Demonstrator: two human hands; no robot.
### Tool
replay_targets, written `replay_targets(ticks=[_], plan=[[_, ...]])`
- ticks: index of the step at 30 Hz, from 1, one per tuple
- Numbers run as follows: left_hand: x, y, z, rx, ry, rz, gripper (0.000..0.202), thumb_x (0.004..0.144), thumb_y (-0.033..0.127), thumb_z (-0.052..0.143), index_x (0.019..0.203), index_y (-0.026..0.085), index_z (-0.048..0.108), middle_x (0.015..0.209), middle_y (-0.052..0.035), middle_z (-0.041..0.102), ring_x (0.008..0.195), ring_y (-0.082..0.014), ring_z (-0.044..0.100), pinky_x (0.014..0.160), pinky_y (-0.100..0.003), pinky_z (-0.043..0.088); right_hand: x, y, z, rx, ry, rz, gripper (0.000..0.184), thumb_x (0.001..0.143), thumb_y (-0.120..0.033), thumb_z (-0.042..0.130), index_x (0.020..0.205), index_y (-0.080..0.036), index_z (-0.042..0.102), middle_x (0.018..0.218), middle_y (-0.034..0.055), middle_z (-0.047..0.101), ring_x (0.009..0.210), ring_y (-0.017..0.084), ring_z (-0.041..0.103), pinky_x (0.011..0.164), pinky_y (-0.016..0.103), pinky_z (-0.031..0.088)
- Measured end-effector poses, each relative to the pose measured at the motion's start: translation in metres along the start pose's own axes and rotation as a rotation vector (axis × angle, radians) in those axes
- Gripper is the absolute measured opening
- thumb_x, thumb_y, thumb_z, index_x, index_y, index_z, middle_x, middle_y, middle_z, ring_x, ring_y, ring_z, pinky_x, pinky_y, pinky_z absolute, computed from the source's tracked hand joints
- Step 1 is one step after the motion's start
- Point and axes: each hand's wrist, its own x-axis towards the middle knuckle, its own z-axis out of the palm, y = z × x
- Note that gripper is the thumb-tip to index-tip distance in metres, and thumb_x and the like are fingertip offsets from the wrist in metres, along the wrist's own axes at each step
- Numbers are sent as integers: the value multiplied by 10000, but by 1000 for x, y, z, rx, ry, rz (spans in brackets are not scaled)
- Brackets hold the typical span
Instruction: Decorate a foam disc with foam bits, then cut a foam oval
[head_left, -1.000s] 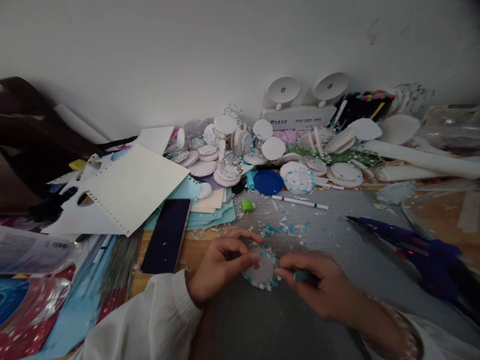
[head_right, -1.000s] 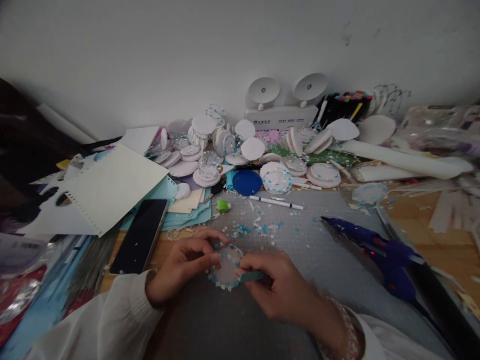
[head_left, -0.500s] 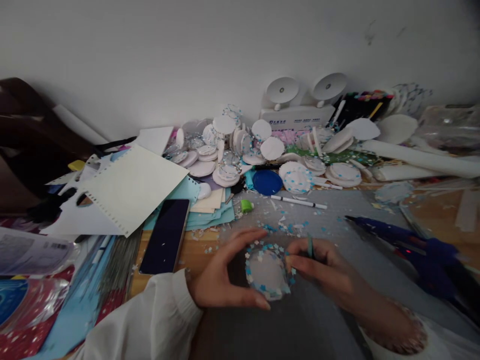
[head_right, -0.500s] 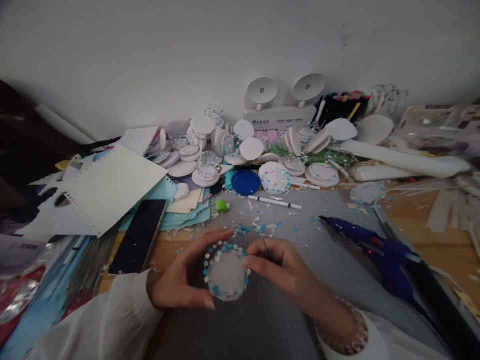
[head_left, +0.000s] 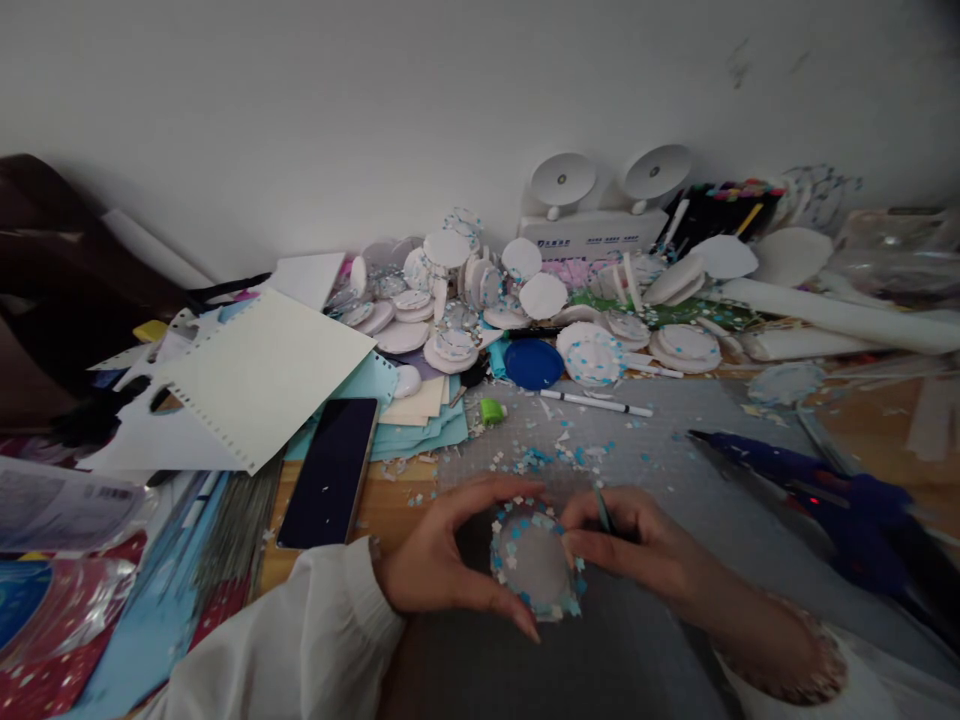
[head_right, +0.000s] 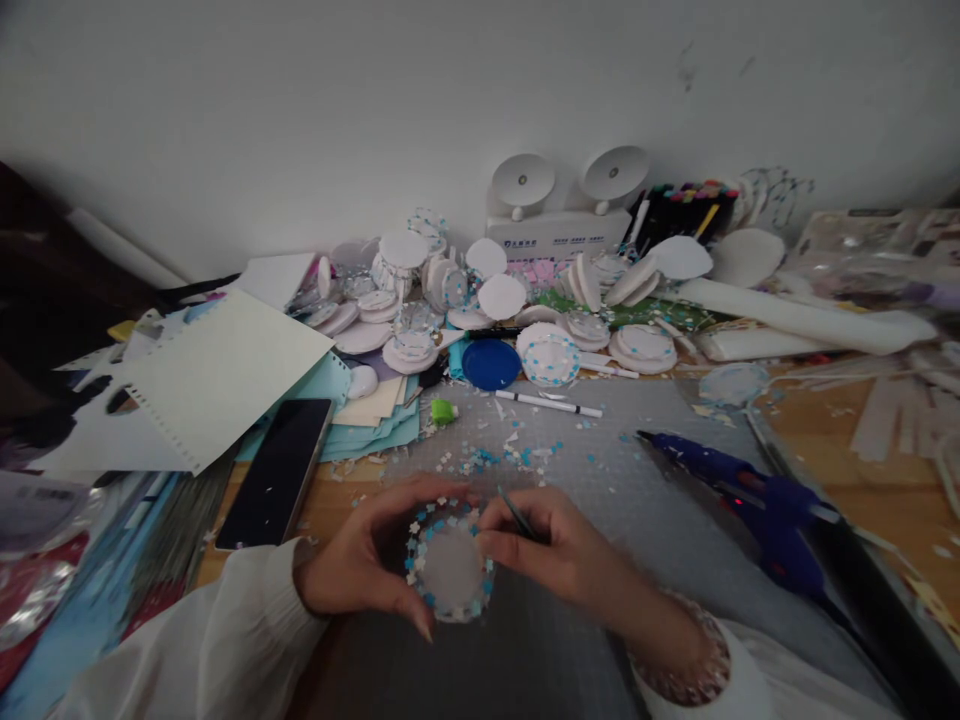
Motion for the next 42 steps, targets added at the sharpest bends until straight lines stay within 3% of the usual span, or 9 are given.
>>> replay_targets(ticks=[6, 12, 16, 21, 25, 29, 36, 42], plan=[[1, 1, 0, -9, 14, 5, 814, 417, 369, 923, 1169, 238, 639, 1118, -96, 663, 1046, -276, 603, 946, -403, 435, 1, 1, 1, -70, -8, 6, 429, 798, -585, 619, 663, -181, 572, 598, -11, 508, 570, 117, 434, 532, 244, 330], [0, -2, -4, -66, 92, -10, 757, 495, 385, 902, 1185, 253, 618, 1166, -82, 636, 1083, -269, 570, 954, -384, 412, 0, 5, 2, -28, 236, -59, 453, 824, -629, 565, 734, -194, 650, 591, -13, 527, 533, 112, 428, 488, 236, 334], [-1, -5, -5, -81, 121, 24, 748, 542, 380, 886, 1220, 274, 589, 1192, -71, 614, 1107, -259, 554, 968, -376, 405, 1, 6, 2, -127, 216, -53, 458, 799, -638, 588, 719, -193, 662, 623, 4, 575, 573, 129, 471, 535, 255, 360], [-1, -6, -9, -86, 15, 30, 838, 629, 519, 802, 1357, 271, 471, 1345, -114, 529, 1241, -312, 472, 1063, -452, 315, -1, 1, 0, -138, 187, -44, 404, 800, -577, 622, 686, -190, 637, 596, -4, 554, 566, 128, 464, 540, 259, 353], [1, -2, -12, -106, -64, 49, 674, 776, 548, 659, 1350, 235, 495, 1354, -142, 514, 1237, -318, 482, 1041, -459, 338, -3, -1, -1, -15, 192, -60, 365, 800, -541, 648, 694, -192, 646, 618, -2, 574, 589, 127, 484, 548, 249, 363], [3, -1, -11, -48, -85, 66, 681, 695, 524, 752, 1284, 233, 572, 1245, -125, 582, 1169, -297, 530, 1013, -414, 360, -4, 4, 0, 55, 174, -59, 323, 804, -504, 663, 714, -194, 659, 609, -5, 572, 566, 121, 482, 516, 239, 361], [6, -2, -7, -70, -58, 42, 770, 513, 390, 893, 1221, 255, 622, 1174, -108, 625, 1105, -288, 570, 978, -395, 392, 0, 3, -2, -17, 134, -79, 356, 820, -510, 643, 686, -181, 643, 601, -1, 581, 566, 118, 493, 524, 236, 369], [5, -3, -6, -47, -64, 23, 783, 496, 358, 903, 1219, 260, 619, 1187, -107, 615, 1122, -295, 555, 996, -425, 384, 1, 2, 0, 5, 124, -74, 348, 825, -493, 646, 678, -178, 640, 605, -1, 584, 573, 117, 497, 528, 233, 369]])
